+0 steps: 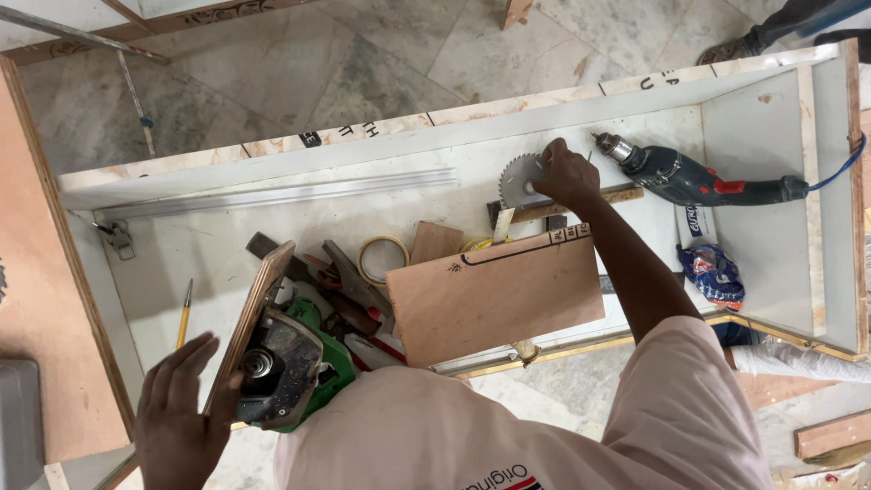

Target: The person sits on the floor and applies tape to a wooden board. They then pick up a circular saw, plug it in, and use a screwdriver and pliers to remove the blade and disassemble the saw's housing.

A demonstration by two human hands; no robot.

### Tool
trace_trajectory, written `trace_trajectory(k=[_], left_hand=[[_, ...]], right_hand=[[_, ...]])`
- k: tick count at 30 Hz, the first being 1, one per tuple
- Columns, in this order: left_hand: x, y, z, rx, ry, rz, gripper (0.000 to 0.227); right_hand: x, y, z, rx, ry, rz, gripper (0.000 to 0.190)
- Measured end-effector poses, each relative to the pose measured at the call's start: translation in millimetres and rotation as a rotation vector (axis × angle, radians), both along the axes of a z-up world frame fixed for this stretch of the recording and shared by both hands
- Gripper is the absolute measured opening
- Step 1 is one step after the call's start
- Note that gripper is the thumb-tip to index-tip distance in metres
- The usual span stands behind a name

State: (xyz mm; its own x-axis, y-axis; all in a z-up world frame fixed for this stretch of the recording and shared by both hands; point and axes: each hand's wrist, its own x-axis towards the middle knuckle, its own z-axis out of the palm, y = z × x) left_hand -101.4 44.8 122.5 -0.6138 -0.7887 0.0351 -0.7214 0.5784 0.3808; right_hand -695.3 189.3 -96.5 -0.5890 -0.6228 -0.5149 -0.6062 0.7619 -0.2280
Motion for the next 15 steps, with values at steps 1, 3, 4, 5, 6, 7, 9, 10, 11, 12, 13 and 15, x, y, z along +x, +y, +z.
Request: trace_trajectory(k=[1,3,4,5,6,7,9,10,11,12,13,15], left_hand=[[-13.3,-0.8,7.2,-0.043,0.009,-0.05,0.039],[-45.3,-5.5,22.7,-0.135,0.029,-0.154,0.035],[-64.5,-5.4,29.7,-0.13,0.113,-0.213,0.031],[-85.1,-3.1,34.9,-0.124,0.198,-0.271,0.028],[-104.5,0.8,37.8,-0.052,0.26,-0.31,0.027],[-124.9,4.5,35.7,0.021,0.323,-0.348,0.029],[-177.3,7.0,9.5,0.26,0.382,-0.384,0.026],[-202.7,4.4,-10.9,0.389,0.418,-0.386,0.02],[-232.4,-0.2,-37.7,0.426,0.485,-0.374,0.023],[-265.8,-8.8,-68.5,0.544,0.508,-0.386,0.024],[-297.3,-12.9,-100.6,0.697,0.412,-0.313,0.028],[-348.0,-16.7,-167.5,0.867,0.224,-0.263,0.031]], right_hand=[[3.3,1.5,1.0,-0.049,0.046,0.005,0.069],[7.4,4.4,4.7,-0.154,0.14,0.014,0.068],[6.5,9.7,6.6,-0.159,0.181,0.016,0.064],[4.1,16.1,7.5,-0.164,0.222,0.017,0.061],[1.7,22.4,6.2,-0.166,0.262,0.025,0.059],[0.4,28.3,2.0,-0.149,0.255,-0.028,0.055],[-6.7,33.4,-12.7,-0.13,0.245,-0.131,0.048],[-9.2,38.0,-22.8,-0.155,0.271,-0.145,0.038],[-11.3,42.3,-33.6,-0.18,0.297,-0.159,0.029],[-17.3,48.2,-41.4,-0.203,0.328,-0.179,0.02],[-24.1,51.7,-47.5,-0.211,0.308,-0.227,0.017],[-25.8,54.0,-56.5,-0.219,0.261,-0.315,0.014]])
